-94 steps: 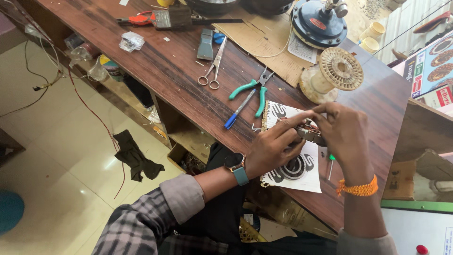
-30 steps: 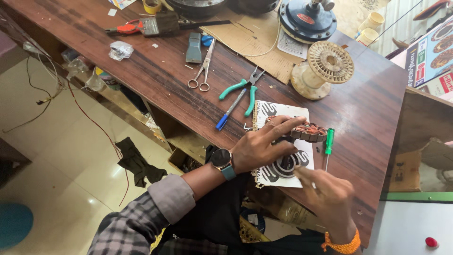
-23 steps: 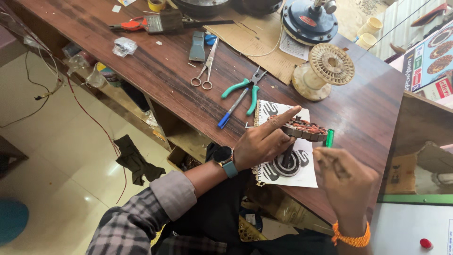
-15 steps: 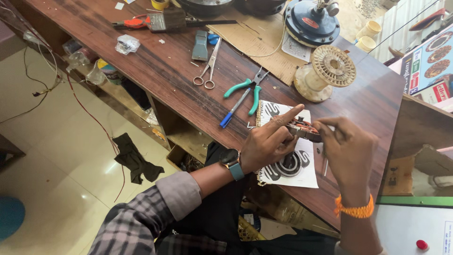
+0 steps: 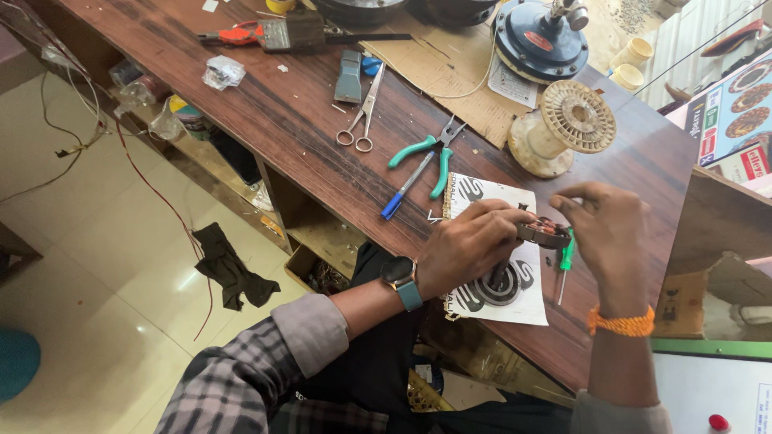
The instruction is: The person works at a cluttered wooden workbench on a small electric motor armature, holding the copper-wound rotor and using a screwdriver to work on its components while it rests on a bearing housing over a notebook. They repeatedly reposition and turn the rotor assembly, adjusting parts by hand throughout the clip.
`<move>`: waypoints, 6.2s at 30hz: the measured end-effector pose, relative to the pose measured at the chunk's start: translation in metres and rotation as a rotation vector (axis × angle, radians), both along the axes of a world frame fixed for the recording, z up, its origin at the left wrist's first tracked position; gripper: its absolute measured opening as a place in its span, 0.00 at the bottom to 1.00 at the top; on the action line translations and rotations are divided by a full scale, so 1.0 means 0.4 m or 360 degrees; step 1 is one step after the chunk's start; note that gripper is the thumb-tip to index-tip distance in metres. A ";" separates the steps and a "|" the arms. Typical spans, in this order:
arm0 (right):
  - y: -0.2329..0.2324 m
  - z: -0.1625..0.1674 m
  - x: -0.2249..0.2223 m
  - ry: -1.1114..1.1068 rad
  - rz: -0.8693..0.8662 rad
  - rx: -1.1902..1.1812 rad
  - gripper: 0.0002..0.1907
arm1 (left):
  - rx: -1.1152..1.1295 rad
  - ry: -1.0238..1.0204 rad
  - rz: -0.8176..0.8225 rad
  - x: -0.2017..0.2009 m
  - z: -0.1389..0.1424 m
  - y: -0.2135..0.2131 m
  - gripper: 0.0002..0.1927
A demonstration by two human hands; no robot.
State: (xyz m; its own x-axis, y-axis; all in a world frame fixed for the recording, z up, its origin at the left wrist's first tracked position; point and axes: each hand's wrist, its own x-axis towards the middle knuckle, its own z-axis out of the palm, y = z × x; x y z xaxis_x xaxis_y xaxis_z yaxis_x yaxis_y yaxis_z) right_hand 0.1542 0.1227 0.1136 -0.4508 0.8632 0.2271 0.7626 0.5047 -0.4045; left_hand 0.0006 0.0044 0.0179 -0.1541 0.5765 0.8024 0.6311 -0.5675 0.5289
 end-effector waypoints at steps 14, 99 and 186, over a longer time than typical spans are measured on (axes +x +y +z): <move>-0.224 -0.023 0.127 0.0477 0.0140 -0.0100 0.07 | -0.0097 -0.0194 -0.0047 -0.002 -0.003 -0.001 0.19; -0.216 -0.042 0.112 0.0702 -0.0141 -0.0269 0.06 | -0.0063 0.0261 0.0073 0.007 0.020 -0.006 0.25; -0.216 -0.063 0.112 0.0708 -0.0150 -0.0205 0.08 | -0.0056 0.0190 0.0041 0.019 0.023 -0.023 0.22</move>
State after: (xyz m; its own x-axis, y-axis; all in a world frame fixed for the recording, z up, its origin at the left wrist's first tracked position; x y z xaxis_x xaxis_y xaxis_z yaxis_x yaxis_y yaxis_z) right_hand 0.1990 0.0362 0.0882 -0.2525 0.9294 0.2691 0.5409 0.3662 -0.7572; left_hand 0.0081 -0.0049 0.0270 -0.0738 0.6015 0.7955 0.7051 -0.5326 0.4681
